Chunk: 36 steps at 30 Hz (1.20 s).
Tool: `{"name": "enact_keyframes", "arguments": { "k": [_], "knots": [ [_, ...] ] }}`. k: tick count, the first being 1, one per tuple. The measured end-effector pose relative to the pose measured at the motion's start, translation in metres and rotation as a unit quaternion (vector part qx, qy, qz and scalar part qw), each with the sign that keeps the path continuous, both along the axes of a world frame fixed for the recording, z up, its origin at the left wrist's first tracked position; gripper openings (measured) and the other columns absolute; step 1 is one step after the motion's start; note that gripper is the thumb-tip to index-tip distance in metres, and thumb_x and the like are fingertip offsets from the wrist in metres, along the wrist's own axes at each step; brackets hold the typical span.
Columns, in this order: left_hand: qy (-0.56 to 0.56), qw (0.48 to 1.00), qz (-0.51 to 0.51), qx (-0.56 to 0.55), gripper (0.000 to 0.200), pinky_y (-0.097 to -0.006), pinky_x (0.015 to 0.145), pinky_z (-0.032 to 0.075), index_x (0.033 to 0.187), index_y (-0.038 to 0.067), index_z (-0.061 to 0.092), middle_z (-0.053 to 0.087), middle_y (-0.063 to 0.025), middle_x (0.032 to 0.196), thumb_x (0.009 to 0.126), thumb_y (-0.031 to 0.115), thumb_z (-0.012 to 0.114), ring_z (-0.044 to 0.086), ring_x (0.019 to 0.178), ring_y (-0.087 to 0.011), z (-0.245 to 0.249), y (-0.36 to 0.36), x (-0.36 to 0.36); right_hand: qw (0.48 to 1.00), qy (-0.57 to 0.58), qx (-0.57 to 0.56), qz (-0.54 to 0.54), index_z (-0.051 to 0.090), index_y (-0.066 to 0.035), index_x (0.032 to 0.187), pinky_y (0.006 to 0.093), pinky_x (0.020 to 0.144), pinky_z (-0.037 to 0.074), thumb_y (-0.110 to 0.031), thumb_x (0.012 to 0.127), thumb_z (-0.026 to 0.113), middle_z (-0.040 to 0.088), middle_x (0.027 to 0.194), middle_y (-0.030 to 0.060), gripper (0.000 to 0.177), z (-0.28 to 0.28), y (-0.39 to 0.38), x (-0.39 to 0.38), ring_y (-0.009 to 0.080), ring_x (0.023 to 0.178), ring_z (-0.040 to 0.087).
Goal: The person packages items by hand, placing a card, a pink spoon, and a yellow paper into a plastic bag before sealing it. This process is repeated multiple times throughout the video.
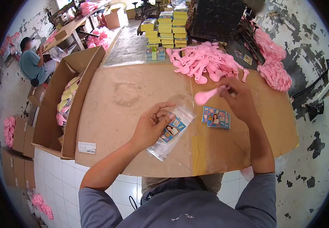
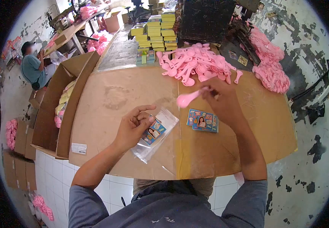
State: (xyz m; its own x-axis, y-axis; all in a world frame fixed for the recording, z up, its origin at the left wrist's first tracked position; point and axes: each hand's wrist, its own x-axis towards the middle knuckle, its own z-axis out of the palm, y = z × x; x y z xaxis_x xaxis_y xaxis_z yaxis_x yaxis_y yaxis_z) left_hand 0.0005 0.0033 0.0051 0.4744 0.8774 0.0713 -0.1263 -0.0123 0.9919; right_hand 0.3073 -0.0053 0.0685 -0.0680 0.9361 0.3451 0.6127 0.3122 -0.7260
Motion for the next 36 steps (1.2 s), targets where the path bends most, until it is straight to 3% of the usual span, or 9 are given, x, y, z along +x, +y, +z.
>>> {"name": "enact_keyframes", "arguments": {
  "k": [4,13,16,19,22,25,28,31,36],
  "knots": [
    [0.001,1.0,-0.014,-0.001,0.038,-0.0194,0.066,0.051,0.136,0.0,0.057,0.074,-0.0051,0.097,0.101,0.009,0.067,0.066,0.08,-0.0051,0.003,-0.003,0.001,0.99,0.104,0.029,0.091,0.072,-0.002,0.107,0.0248,0.07,0.049,-0.007,0.095,0.071,0.066,0.095,0.0035,0.013,-0.002,-0.01,-0.028,0.0085,0.081,0.059],
    [0.013,0.999,-0.015,0.026,0.024,-0.0196,0.059,0.052,0.121,0.0,0.07,0.076,-0.0044,0.099,0.102,0.013,0.067,0.066,0.075,-0.0036,-0.008,-0.002,0.001,0.993,0.018,0.0,0.119,0.072,-0.005,0.116,0.0264,0.071,0.051,-0.005,0.092,0.072,0.071,0.107,0.0062,0.025,-0.002,-0.013,-0.044,0.0112,0.084,0.063],
    [0.043,0.999,-0.017,0.001,0.022,-0.0196,0.057,0.05,0.117,0.0,0.072,0.076,-0.0035,0.098,0.102,0.014,0.066,0.064,0.072,-0.003,-0.003,-0.005,0.001,0.995,0.02,0.044,0.093,0.066,-0.005,0.132,0.0327,0.083,0.055,-0.007,0.097,0.066,0.071,0.12,0.0127,0.035,-0.002,-0.022,-0.07,0.0186,0.096,0.068],
    [0.019,0.999,-0.016,-0.02,0.023,-0.0226,0.073,0.054,0.119,-0.003,0.071,0.075,-0.0032,0.098,0.103,0.013,0.064,0.066,0.085,-0.0046,0.001,-0.005,0.0,0.991,-0.027,0.047,0.123,0.057,-0.004,0.143,0.0391,0.099,0.051,-0.01,0.101,0.057,0.066,0.133,0.0169,0.042,-0.016,-0.028,-0.086,0.0259,0.115,0.066],
    [0.03,0.997,-0.059,-0.05,0.023,-0.0232,0.076,0.054,0.119,-0.002,0.07,0.076,-0.0051,0.102,0.103,0.013,0.064,0.066,0.087,-0.0054,0.002,0.001,-0.01,0.962,0.029,-0.047,0.267,0.053,-0.003,0.146,0.0414,0.108,0.046,-0.013,0.104,0.051,0.062,0.138,0.0178,0.043,-0.007,-0.032,-0.086,0.0298,0.126,0.061],
    [-0.022,0.994,-0.089,-0.059,0.024,-0.0241,0.079,0.054,0.122,-0.001,0.068,0.076,-0.0068,0.104,0.104,0.014,0.063,0.067,0.09,-0.0064,0.005,0.0,-0.009,0.935,0.247,-0.08,0.241,0.054,-0.004,0.144,0.0404,0.11,0.044,-0.008,0.102,0.054,0.06,0.141,0.0173,0.043,-0.012,-0.018,-0.08,0.0318,0.13,0.058],
    [-0.07,0.987,-0.129,-0.065,0.029,-0.0234,0.081,0.052,0.126,-0.001,0.063,0.074,-0.0042,0.101,0.103,0.016,0.065,0.067,0.089,-0.0075,0.001,0.0,-0.006,0.965,-0.015,0.041,0.26,0.064,-0.005,0.132,0.039,0.105,0.048,-0.004,0.096,0.062,0.065,0.132,0.0159,0.035,0.009,-0.015,-0.079,0.0307,0.123,0.062],
    [-0.093,0.979,-0.167,-0.065,0.035,-0.0294,0.094,0.053,0.133,-0.001,0.058,0.072,-0.0095,0.121,0.103,0.015,0.065,0.067,0.107,-0.0122,-0.006,0.003,-0.01,0.937,-0.013,0.046,0.346,0.073,-0.005,0.111,0.0369,0.096,0.052,-0.002,0.089,0.071,0.07,0.117,0.0116,0.022,0.017,-0.014,-0.081,0.0264,0.112,0.067],
    [-0.067,0.989,-0.08,0.105,0.043,-0.0365,0.111,0.043,0.138,0.001,0.055,0.061,-0.0136,0.139,0.097,0.006,0.065,0.055,0.131,-0.0193,0.008,-0.003,-0.008,0.954,-0.05,0.13,0.265,0.074,-0.004,0.096,0.0367,0.078,0.053,-0.004,0.087,0.074,0.07,0.095,0.0086,0.01,0.057,-0.03,-0.086,0.0233,0.09,0.068]
  ]
}}
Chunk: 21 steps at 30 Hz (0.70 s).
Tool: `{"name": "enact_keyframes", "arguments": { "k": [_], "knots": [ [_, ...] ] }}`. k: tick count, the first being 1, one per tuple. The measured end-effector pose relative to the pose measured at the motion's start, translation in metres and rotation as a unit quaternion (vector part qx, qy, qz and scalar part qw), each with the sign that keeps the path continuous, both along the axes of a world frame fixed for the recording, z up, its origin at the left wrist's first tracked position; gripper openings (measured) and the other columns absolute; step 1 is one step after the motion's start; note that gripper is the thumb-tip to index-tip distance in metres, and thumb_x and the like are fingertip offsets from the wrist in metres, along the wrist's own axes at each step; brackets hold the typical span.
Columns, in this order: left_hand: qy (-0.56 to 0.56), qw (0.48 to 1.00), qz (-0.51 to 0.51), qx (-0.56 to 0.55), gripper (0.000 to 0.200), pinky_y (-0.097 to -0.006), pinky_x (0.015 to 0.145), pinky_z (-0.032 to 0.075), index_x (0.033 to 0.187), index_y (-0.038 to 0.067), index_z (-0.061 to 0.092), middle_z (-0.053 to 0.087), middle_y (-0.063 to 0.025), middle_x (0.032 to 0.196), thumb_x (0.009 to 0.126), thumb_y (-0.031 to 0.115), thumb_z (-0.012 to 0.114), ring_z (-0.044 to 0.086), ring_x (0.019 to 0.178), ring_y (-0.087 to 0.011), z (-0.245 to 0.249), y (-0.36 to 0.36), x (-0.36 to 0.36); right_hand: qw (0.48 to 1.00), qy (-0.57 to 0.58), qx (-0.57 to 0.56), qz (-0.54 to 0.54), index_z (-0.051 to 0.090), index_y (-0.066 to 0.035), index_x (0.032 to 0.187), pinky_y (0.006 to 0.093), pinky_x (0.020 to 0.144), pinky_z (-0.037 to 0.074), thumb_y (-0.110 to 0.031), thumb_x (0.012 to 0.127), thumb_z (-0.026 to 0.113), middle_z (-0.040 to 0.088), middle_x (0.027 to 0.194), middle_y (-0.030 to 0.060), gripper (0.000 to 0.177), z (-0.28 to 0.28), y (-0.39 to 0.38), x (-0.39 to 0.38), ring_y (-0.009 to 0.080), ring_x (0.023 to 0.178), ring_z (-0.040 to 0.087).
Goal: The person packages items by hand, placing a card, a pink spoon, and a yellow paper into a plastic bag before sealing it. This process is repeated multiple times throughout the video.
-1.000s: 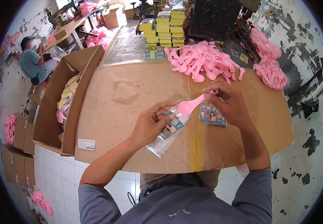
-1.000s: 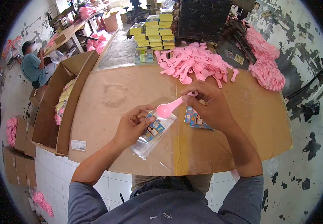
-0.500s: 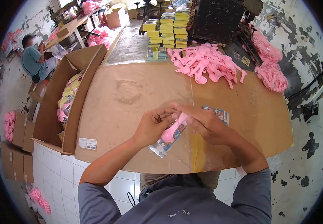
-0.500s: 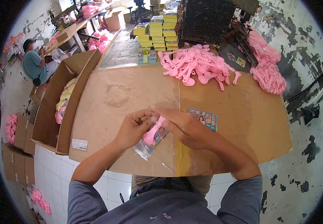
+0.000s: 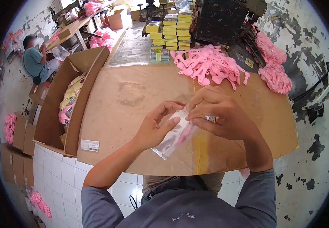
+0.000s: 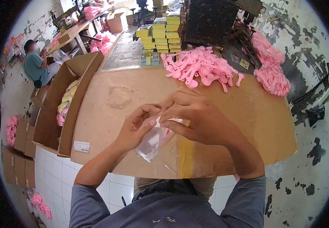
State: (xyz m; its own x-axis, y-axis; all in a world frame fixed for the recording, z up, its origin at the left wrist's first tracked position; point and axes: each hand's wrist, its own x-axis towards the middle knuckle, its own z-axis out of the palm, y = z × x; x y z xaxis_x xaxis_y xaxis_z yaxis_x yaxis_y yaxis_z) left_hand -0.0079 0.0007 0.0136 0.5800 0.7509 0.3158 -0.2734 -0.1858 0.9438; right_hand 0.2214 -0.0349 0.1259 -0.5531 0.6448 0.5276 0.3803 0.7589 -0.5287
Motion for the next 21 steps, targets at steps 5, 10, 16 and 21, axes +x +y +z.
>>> {"name": "enact_keyframes", "arguments": {
  "k": [5,10,16,21],
  "knots": [
    [0.071,0.994,-0.021,0.078,0.062,-0.0366,0.11,0.043,0.146,0.001,0.051,0.064,-0.0153,0.136,0.088,0.009,0.072,0.057,0.132,-0.0211,0.007,-0.01,-0.006,0.992,-0.082,0.004,-0.094,0.072,-0.003,0.098,0.0364,0.069,0.052,-0.006,0.088,0.073,0.067,0.088,0.0104,0.011,0.006,-0.007,-0.001,0.0236,0.076,0.066],
    [0.147,0.978,0.056,0.136,0.053,-0.0306,0.092,0.053,0.139,-0.002,0.055,0.072,-0.0104,0.115,0.09,0.006,0.074,0.067,0.104,-0.0138,0.017,-0.022,0.005,0.993,-0.019,-0.067,-0.093,0.072,-0.002,0.097,0.0365,0.065,0.052,-0.009,0.089,0.074,0.067,0.086,0.0116,0.011,-0.002,-0.01,-0.008,0.0246,0.07,0.066],
    [0.07,0.993,0.074,0.062,0.039,-0.0246,0.081,0.056,0.134,-0.003,0.057,0.076,-0.0106,0.102,0.096,-0.001,0.067,0.072,0.094,-0.012,0.023,-0.023,0.011,0.982,0.006,0.097,-0.163,0.071,-0.006,0.103,0.036,0.077,0.052,-0.009,0.086,0.073,0.066,0.101,0.0104,0.017,-0.018,-0.005,-0.014,0.0255,0.089,0.066],
    [0.079,0.991,0.096,0.038,0.039,-0.0225,0.074,0.057,0.132,-0.003,0.057,0.076,-0.0118,0.101,0.095,-0.001,0.069,0.073,0.092,-0.0119,0.017,-0.024,0.011,0.95,-0.125,0.242,-0.153,0.069,-0.006,0.101,0.0385,0.088,0.046,-0.011,0.082,0.072,0.063,0.106,0.0076,0.021,-0.023,-0.009,-0.024,0.0249,0.104,0.061]
  ]
}}
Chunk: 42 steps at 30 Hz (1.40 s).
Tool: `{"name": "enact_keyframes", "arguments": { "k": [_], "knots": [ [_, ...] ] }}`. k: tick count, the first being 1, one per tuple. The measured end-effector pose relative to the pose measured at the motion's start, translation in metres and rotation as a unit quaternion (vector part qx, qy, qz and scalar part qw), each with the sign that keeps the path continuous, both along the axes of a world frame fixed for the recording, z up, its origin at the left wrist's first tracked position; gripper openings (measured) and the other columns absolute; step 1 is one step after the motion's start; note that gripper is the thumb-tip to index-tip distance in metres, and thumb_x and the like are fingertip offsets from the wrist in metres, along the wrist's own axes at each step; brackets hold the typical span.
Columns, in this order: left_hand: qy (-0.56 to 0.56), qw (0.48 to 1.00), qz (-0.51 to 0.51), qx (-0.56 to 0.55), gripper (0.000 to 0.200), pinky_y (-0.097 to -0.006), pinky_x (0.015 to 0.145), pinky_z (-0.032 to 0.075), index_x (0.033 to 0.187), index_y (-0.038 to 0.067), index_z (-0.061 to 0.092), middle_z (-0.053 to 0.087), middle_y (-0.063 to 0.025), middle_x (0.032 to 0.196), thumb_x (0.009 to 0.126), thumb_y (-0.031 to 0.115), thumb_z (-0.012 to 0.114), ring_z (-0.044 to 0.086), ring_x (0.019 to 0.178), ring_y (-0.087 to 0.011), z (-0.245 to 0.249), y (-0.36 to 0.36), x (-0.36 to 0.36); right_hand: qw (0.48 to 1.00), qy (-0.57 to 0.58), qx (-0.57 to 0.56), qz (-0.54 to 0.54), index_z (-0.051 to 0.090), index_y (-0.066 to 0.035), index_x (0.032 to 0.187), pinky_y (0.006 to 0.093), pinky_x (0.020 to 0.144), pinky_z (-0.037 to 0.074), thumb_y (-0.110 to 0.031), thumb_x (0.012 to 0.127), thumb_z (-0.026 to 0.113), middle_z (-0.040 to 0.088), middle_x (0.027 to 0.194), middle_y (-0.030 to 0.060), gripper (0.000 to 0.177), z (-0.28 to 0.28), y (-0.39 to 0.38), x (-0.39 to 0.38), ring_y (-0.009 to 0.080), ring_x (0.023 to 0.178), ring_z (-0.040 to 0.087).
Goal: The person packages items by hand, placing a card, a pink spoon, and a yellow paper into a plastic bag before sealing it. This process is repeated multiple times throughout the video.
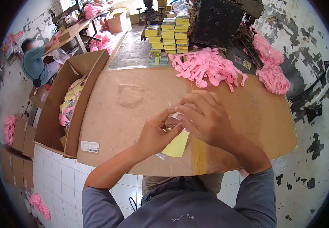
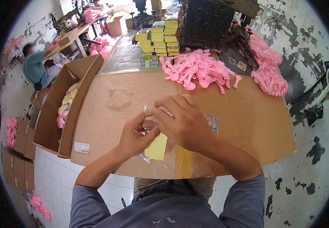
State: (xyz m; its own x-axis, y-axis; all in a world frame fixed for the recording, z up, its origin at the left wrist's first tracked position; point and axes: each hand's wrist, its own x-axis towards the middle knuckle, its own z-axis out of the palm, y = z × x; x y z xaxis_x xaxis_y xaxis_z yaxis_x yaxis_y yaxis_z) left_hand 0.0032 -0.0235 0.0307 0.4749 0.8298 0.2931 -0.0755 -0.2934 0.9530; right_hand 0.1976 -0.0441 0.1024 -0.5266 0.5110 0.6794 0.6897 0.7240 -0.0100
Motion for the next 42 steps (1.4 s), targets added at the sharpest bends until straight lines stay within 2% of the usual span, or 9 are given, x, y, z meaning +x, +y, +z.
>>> {"name": "enact_keyframes", "arguments": {
  "k": [10,17,21,24,28,31,34,37,42],
  "knots": [
    [0.22,0.965,0.047,0.134,0.045,-0.0314,0.062,0.058,0.129,-0.005,0.057,0.077,-0.0142,0.088,0.09,0.008,0.076,0.077,0.078,-0.0201,0.003,-0.003,-0.002,0.991,-0.12,0.063,-0.013,0.063,-0.001,0.09,0.0382,0.083,0.044,-0.019,0.076,0.068,0.057,0.093,0.0098,0.023,-0.013,0.015,-0.004,0.0253,0.092,0.057],
    [0.194,0.97,0.011,0.146,0.05,-0.0299,0.07,0.06,0.14,-0.002,0.055,0.078,-0.0142,0.093,0.094,0.008,0.073,0.077,0.084,-0.0178,0.004,-0.002,-0.005,0.991,0.06,-0.114,-0.038,0.057,-0.004,0.092,0.0384,0.08,0.047,-0.014,0.086,0.065,0.056,0.088,0.0113,0.014,-0.009,0.033,0.025,0.0225,0.089,0.058],
    [0.102,0.993,0.005,0.064,0.043,-0.0256,0.071,0.058,0.136,0.001,0.061,0.079,-0.0106,0.094,0.095,0.008,0.072,0.074,0.084,-0.0107,-0.001,0.002,-0.005,0.802,0.285,-0.518,0.085,0.057,-0.003,0.096,0.0295,0.066,0.049,-0.018,0.099,0.061,0.056,0.081,0.0058,0.015,0.018,0.01,0.089,0.0113,0.075,0.059],
    [0.071,0.997,0.001,-0.007,0.034,-0.0236,0.071,0.056,0.128,0.001,0.066,0.079,-0.0083,0.093,0.096,0.007,0.072,0.072,0.084,-0.0081,-0.002,0.007,-0.007,0.637,0.449,-0.595,0.198,0.058,-0.005,0.105,0.0248,0.065,0.049,-0.016,0.101,0.058,0.056,0.077,0.0019,0.012,0.008,-0.003,0.188,0.0101,0.071,0.059],
    [0.048,0.996,0.003,-0.075,0.022,-0.023,0.07,0.056,0.116,-0.002,0.07,0.078,-0.0086,0.093,0.095,0.005,0.072,0.072,0.083,-0.0082,-0.001,0.007,-0.007,0.753,0.482,-0.447,0.008,0.058,-0.004,0.118,0.0314,0.077,0.056,-0.003,0.098,0.056,0.064,0.087,0.0089,0.02,-0.03,0.014,0.317,0.0185,0.084,0.067],
    [0.012,0.996,-0.001,-0.086,0.017,-0.0226,0.072,0.056,0.112,-0.002,0.07,0.077,-0.009,0.093,0.095,0.003,0.071,0.072,0.085,-0.0085,-0.01,0.011,-0.007,0.879,0.28,-0.312,-0.228,0.057,-0.004,0.128,0.0376,0.096,0.046,0.003,0.091,0.059,0.059,0.112,0.0137,0.037,-0.054,0.006,0.322,0.0275,0.108,0.058],
    [0.005,0.996,0.003,-0.094,0.016,-0.0231,0.074,0.056,0.11,-0.002,0.07,0.077,-0.0085,0.093,0.096,0.005,0.071,0.071,0.085,-0.0084,-0.007,0.011,-0.005,0.887,0.042,-0.143,-0.436,0.055,-0.004,0.137,0.0438,0.114,0.036,0.009,0.084,0.062,0.054,0.138,0.0185,0.055,-0.069,-0.007,0.319,0.0365,0.133,0.049],
    [0.015,0.994,0.021,-0.109,0.016,-0.0243,0.076,0.056,0.109,-0.003,0.071,0.077,-0.0079,0.092,0.097,0.007,0.072,0.07,0.084,-0.0082,-0.009,0.011,-0.001,0.899,0.03,-0.048,-0.435,0.061,-0.003,0.129,0.0451,0.104,0.045,0.005,0.086,0.065,0.059,0.13,0.0186,0.044,-0.058,-0.002,0.274,0.0335,0.12,0.058],
    [0.017,0.992,0.03,-0.122,0.016,-0.0259,0.078,0.056,0.108,-0.003,0.071,0.076,-0.009,0.095,0.099,0.011,0.071,0.07,0.086,-0.0105,-0.014,0.013,0.001,0.92,0.19,-0.308,-0.151,0.066,-0.003,0.123,0.0348,0.087,0.052,-0.013,0.089,0.074,0.07,0.105,0.0099,0.036,-0.046,0.002,0.139,0.0204,0.094,0.066]
  ]
}}
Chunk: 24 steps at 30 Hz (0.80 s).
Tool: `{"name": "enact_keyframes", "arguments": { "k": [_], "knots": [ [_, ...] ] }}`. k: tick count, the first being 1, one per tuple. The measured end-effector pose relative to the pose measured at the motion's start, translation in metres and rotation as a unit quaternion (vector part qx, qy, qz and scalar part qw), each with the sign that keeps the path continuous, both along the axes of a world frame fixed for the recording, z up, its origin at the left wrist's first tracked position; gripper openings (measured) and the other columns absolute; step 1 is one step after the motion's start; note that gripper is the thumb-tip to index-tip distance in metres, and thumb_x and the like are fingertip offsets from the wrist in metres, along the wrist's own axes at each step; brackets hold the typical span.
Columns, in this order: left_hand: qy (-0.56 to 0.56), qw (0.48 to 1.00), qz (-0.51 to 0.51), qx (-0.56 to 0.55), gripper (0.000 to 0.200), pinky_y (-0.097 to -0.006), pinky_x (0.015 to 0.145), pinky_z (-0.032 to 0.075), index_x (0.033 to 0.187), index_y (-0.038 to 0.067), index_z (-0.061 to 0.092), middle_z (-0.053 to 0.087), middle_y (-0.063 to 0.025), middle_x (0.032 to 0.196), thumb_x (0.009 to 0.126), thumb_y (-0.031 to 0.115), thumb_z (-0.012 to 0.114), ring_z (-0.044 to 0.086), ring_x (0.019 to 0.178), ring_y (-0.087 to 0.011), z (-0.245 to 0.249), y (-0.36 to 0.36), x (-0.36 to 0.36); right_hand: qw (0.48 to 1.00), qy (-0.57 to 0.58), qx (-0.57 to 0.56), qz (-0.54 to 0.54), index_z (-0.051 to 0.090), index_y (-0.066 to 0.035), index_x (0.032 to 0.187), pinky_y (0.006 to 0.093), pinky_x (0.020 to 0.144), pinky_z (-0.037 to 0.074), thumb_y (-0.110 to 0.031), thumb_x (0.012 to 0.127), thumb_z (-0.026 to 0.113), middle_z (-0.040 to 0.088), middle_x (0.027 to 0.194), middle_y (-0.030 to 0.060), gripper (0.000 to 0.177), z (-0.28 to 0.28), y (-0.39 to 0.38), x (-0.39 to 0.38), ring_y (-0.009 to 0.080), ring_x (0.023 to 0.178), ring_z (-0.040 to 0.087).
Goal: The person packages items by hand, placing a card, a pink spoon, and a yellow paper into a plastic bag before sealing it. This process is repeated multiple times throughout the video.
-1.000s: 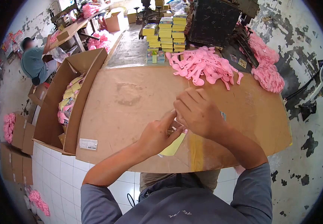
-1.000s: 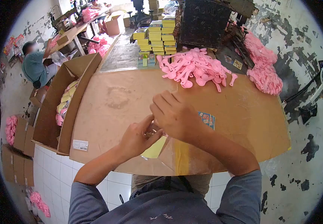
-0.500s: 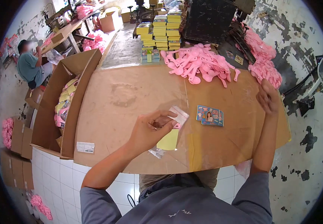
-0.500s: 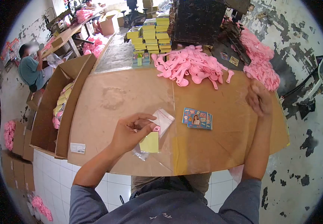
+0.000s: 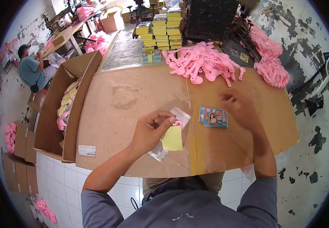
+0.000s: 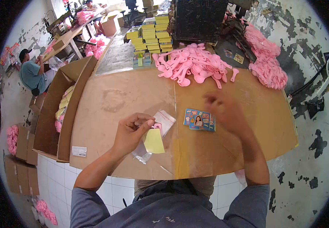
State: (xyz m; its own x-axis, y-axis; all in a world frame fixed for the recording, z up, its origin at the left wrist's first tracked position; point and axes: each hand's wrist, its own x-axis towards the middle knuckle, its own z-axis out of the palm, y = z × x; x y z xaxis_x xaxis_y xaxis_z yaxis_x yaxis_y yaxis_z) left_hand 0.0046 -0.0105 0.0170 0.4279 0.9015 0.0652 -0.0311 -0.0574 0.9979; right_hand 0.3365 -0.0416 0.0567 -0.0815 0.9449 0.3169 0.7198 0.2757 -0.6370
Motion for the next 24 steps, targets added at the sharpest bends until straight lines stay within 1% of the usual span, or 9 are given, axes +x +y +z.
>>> {"name": "enact_keyframes", "arguments": {
  "k": [1,3,6,9,11,14,18,21,24],
  "knots": [
    [-0.006,1.0,0.0,0.002,0.017,-0.0263,0.079,0.056,0.109,-0.003,0.071,0.076,-0.0096,0.096,0.099,0.011,0.07,0.07,0.089,-0.0114,-0.006,0.001,0.001,0.996,0.035,-0.065,0.054,0.066,-0.003,0.124,0.0335,0.085,0.053,-0.016,0.089,0.076,0.071,0.103,0.0083,0.038,-0.002,-0.002,-0.022,0.0185,0.091,0.066],
    [-0.026,1.0,-0.012,-0.002,0.017,-0.0274,0.082,0.056,0.11,-0.003,0.07,0.076,-0.0108,0.1,0.1,0.011,0.069,0.07,0.093,-0.0131,-0.008,0.001,0.003,0.98,0.094,-0.074,0.16,0.066,-0.003,0.125,0.0312,0.082,0.053,-0.016,0.09,0.076,0.07,0.104,0.0084,0.039,0.0,-0.006,-0.067,0.0172,0.09,0.066],
    [-0.053,0.998,-0.036,-0.015,0.019,-0.0293,0.086,0.057,0.112,-0.004,0.069,0.075,-0.012,0.104,0.1,0.01,0.068,0.07,0.097,-0.0148,-0.006,0.001,0.001,0.953,0.198,-0.129,0.191,0.066,-0.003,0.124,0.0285,0.08,0.053,-0.017,0.093,0.075,0.07,0.102,0.0071,0.035,-0.014,0.0,-0.096,0.0136,0.089,0.065],
    [-0.069,0.997,-0.044,-0.012,0.02,-0.0297,0.087,0.057,0.115,-0.005,0.068,0.075,-0.0119,0.104,0.1,0.009,0.068,0.07,0.097,-0.0149,-0.006,0.003,-0.001,0.904,0.312,-0.209,0.204,0.067,-0.002,0.122,0.0265,0.078,0.052,-0.016,0.095,0.073,0.07,0.101,0.0049,0.031,-0.025,0.008,-0.098,0.0095,0.089,0.064],
    [-0.096,0.994,-0.046,-0.006,0.021,-0.029,0.084,0.058,0.117,-0.005,0.068,0.075,-0.0114,0.103,0.1,0.008,0.067,0.071,0.096,-0.014,-0.002,0.003,0.0,0.907,0.312,-0.211,0.186,0.068,-0.001,0.119,0.026,0.078,0.052,-0.014,0.096,0.072,0.07,0.1,0.0033,0.027,-0.024,0.01,-0.094,0.0082,0.088,0.063],
    [0.03,0.997,-0.057,0.048,0.021,-0.0275,0.081,0.058,0.117,-0.004,0.069,0.076,-0.0105,0.102,0.1,0.008,0.067,0.071,0.092,-0.0121,-0.003,0.006,-0.009,0.919,0.298,-0.196,0.165,0.07,0.0,0.114,0.0255,0.078,0.052,-0.012,0.096,0.072,0.07,0.098,0.0027,0.022,-0.027,0.013,-0.087,0.0072,0.087,0.063],
    [0.031,0.998,-0.033,0.032,0.018,-0.0259,0.077,0.058,0.115,-0.003,0.071,0.076,-0.0089,0.101,0.1,0.006,0.067,0.071,0.089,-0.01,-0.009,0.007,-0.007,0.931,0.279,-0.2,0.127,0.073,0.0,0.108,0.0256,0.078,0.052,-0.01,0.096,0.071,0.071,0.097,0.0037,0.016,-0.033,0.015,-0.083,0.0075,0.086,0.064],
    [0.008,0.999,-0.024,0.03,0.017,-0.0256,0.075,0.059,0.114,-0.002,0.072,0.077,-0.0087,0.1,0.099,0.005,0.067,0.071,0.088,-0.0103,-0.011,0.009,-0.006,0.917,0.327,-0.177,0.142,0.074,0.0,0.106,0.026,0.078,0.052,-0.009,0.096,0.071,0.072,0.097,0.0038,0.014,-0.031,0.012,-0.085,0.0079,0.085,0.064],
    [-0.017,1.0,-0.019,0.019,0.017,-0.0251,0.074,0.059,0.114,-0.003,0.072,0.077,-0.009,0.099,0.099,0.005,0.068,0.071,0.087,-0.0101,-0.014,0.01,-0.005,0.915,0.334,-0.177,0.14,0.074,0.001,0.105,0.0265,0.078,0.052,-0.008,0.096,0.07,0.071,0.098,0.0042,0.014,-0.029,0.011,-0.084,0.0086,0.086,0.064]
  ]
}}
